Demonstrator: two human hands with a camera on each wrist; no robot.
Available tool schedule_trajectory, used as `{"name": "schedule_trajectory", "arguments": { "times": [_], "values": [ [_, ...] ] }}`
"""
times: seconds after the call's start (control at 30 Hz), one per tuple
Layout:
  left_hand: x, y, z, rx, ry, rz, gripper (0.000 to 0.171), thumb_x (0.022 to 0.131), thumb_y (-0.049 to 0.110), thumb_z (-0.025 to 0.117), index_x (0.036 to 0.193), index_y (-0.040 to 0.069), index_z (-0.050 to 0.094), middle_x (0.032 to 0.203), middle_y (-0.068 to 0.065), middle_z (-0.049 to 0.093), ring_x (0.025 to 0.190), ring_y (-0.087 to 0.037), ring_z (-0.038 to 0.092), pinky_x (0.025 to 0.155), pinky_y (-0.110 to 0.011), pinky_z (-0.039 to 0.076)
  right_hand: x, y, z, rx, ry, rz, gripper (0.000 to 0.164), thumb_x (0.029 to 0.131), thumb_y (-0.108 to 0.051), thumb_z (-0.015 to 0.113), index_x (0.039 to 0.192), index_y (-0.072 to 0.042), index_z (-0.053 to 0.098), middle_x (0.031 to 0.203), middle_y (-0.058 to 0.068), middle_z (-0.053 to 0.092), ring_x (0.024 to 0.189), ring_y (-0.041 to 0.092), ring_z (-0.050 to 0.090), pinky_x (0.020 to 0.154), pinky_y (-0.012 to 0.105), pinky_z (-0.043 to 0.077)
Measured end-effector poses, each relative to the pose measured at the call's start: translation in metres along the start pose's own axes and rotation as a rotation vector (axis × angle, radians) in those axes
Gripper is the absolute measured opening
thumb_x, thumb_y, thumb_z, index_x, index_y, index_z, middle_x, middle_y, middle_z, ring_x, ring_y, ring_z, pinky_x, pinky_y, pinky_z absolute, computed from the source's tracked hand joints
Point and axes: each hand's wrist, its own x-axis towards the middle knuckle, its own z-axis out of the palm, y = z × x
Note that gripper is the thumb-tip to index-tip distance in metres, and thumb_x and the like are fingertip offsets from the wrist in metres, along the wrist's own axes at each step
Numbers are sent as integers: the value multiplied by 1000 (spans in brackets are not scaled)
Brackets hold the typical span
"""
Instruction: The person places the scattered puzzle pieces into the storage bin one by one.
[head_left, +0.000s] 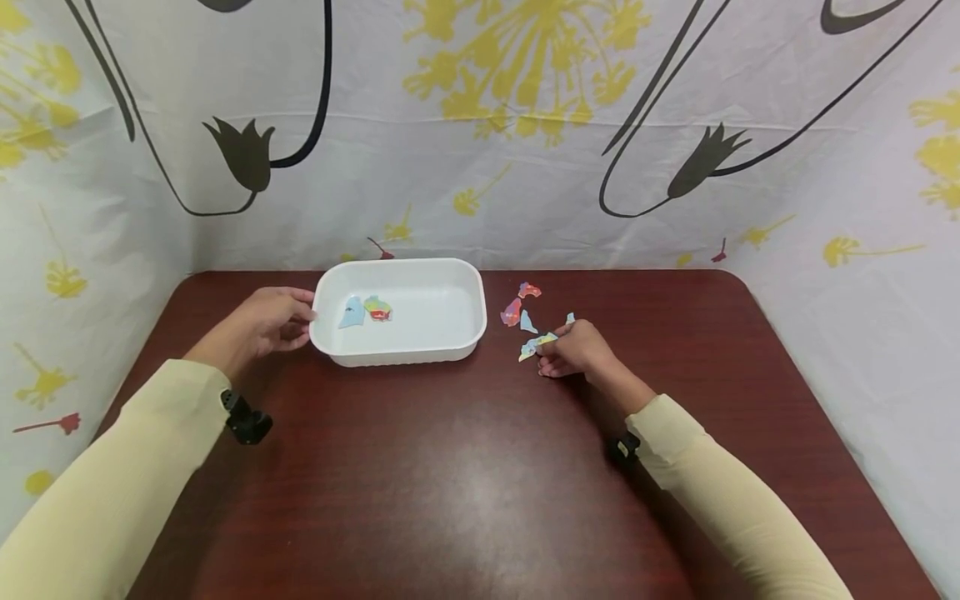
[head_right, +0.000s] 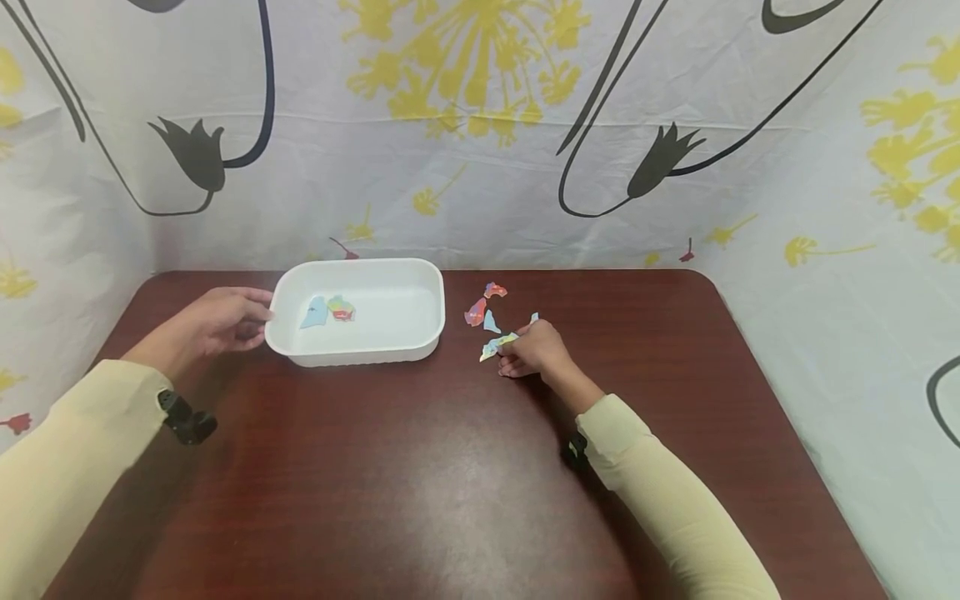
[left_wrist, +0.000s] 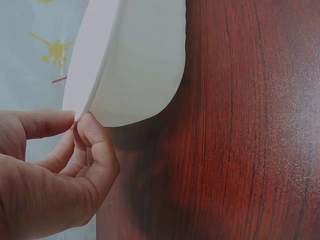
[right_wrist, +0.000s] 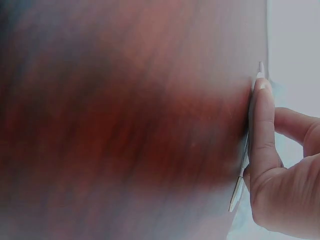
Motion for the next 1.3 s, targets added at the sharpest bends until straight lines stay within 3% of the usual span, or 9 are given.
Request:
{"name": "schedule_trajectory", "arguments": {
  "times": [0.27, 0.5, 0.67, 0.8, 1.07, 1.3],
  "values": [
    [-2, 1, 0, 2, 0, 1, 52, 98, 11, 53, 147, 11, 36, 121, -10, 46, 83, -17, 54, 74, -27, 54, -1, 5, 2, 23, 11, -41, 38, 90, -7, 67, 119, 10, 48, 65, 9, 67, 52, 13, 66, 55, 29, 57],
    [0, 1, 0, -2, 1, 7, 52, 98, 11, 53, 146, 11, 36, 120, -10, 46, 83, -17, 54, 74, -27, 54, -4, 8, -1, 43, 33, -47, 42, 90, -8, 68, 119, 8, 43, 66, 9, 68, 54, 14, 67, 56, 30, 57],
    [0, 0, 0, 11, -2, 12, 52, 98, 11, 53, 147, 10, 36, 120, -11, 46, 85, -18, 54, 74, -27, 54, -7, 8, -10, -51, -4, -45, 26, 89, -13, 69, 101, 8, 59, 67, 8, 67, 55, 14, 67, 58, 30, 58],
    [-1, -1, 0, 16, -7, 18, 52, 98, 11, 52, 147, 10, 36, 121, -11, 46, 85, -18, 54, 76, -28, 55, -9, 7, -18, -116, -40, -50, 22, 88, -15, 71, 93, 6, 65, 67, 7, 65, 55, 13, 64, 58, 29, 57],
    [-2, -2, -1, 7, -18, 25, 51, 98, 11, 53, 146, 10, 36, 117, -11, 47, 82, -17, 54, 75, -28, 55, -9, 6, -22, -207, -20, -88, 23, 85, -17, 74, 93, 3, 70, 75, 5, 65, 63, 15, 64, 64, 32, 58],
    [-2, -1, -1, 7, -10, 17, 51, 98, 12, 53, 146, 10, 37, 119, -11, 46, 84, -18, 54, 75, -27, 55, -7, -3, -23, -115, -26, -88, 24, 85, -12, 74, 100, 5, 68, 88, 7, 64, 72, 16, 65, 74, 36, 59]
  ]
}}
